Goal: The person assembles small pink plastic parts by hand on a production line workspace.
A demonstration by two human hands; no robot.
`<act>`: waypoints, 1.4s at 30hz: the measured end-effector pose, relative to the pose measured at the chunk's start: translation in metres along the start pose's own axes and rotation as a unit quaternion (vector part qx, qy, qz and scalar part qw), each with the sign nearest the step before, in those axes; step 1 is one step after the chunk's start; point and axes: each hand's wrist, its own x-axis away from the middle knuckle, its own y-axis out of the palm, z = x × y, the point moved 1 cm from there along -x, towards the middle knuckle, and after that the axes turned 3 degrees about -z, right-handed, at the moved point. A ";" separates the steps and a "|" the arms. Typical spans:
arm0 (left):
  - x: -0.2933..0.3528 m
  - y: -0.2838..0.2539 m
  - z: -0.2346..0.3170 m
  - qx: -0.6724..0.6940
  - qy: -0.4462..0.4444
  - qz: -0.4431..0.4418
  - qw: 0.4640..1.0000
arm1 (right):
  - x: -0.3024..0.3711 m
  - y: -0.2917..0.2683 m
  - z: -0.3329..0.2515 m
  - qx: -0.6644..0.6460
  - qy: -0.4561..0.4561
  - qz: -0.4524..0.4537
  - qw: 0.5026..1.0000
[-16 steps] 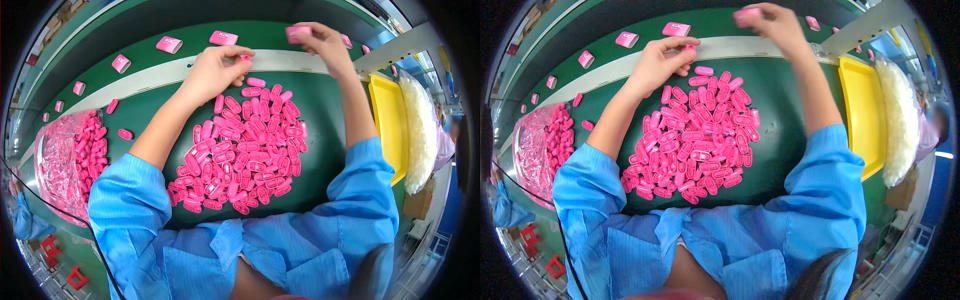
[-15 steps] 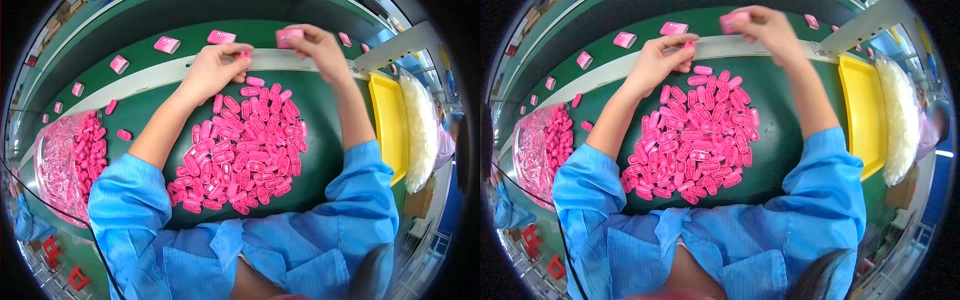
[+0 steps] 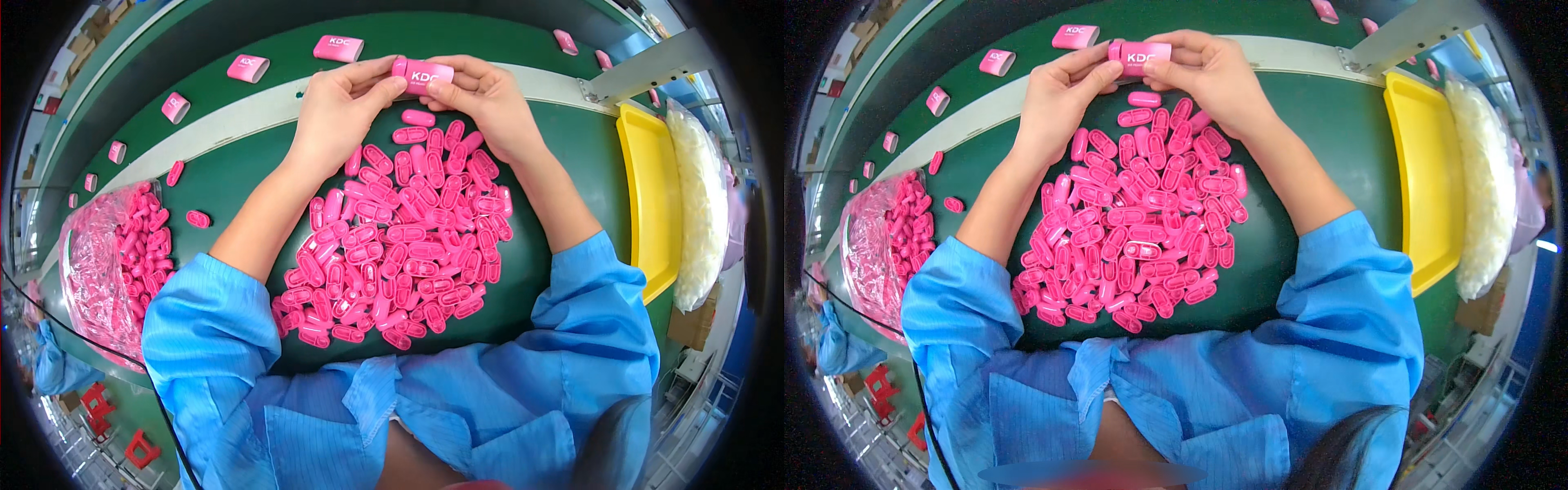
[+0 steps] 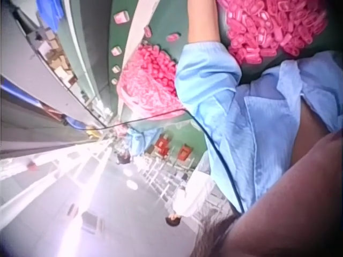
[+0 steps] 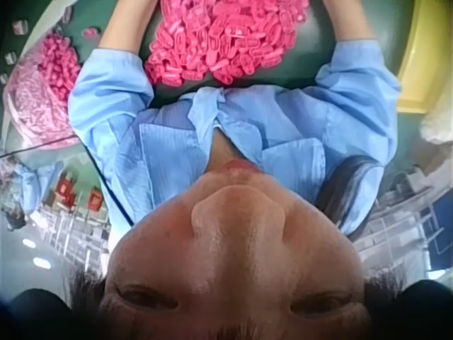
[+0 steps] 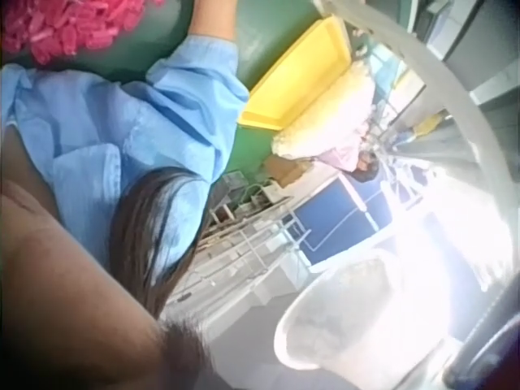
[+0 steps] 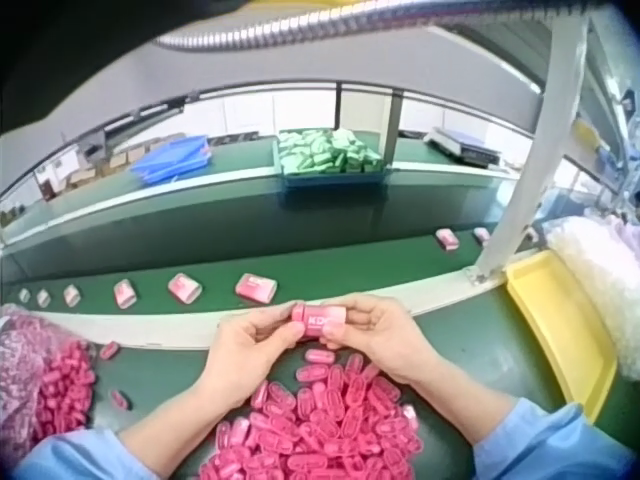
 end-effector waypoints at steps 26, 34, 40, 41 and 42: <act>-0.056 -0.012 -0.005 -0.220 0.108 0.009 0.969 | -0.015 -0.019 -0.005 0.194 -0.042 0.148 0.969; -0.063 -0.020 -0.001 -0.450 0.230 0.050 0.861 | -0.040 -0.137 -0.006 0.623 -0.118 0.304 0.711; -0.006 0.019 0.025 -0.446 0.212 -0.191 0.848 | -0.066 -0.175 -0.014 0.738 0.035 0.263 0.621; -0.002 0.022 0.025 -0.484 0.193 -0.184 0.833 | -0.067 -0.169 -0.018 0.733 0.017 0.247 0.634; 0.000 0.024 0.026 -0.483 0.192 -0.183 0.834 | -0.063 -0.161 -0.021 0.733 0.018 0.246 0.634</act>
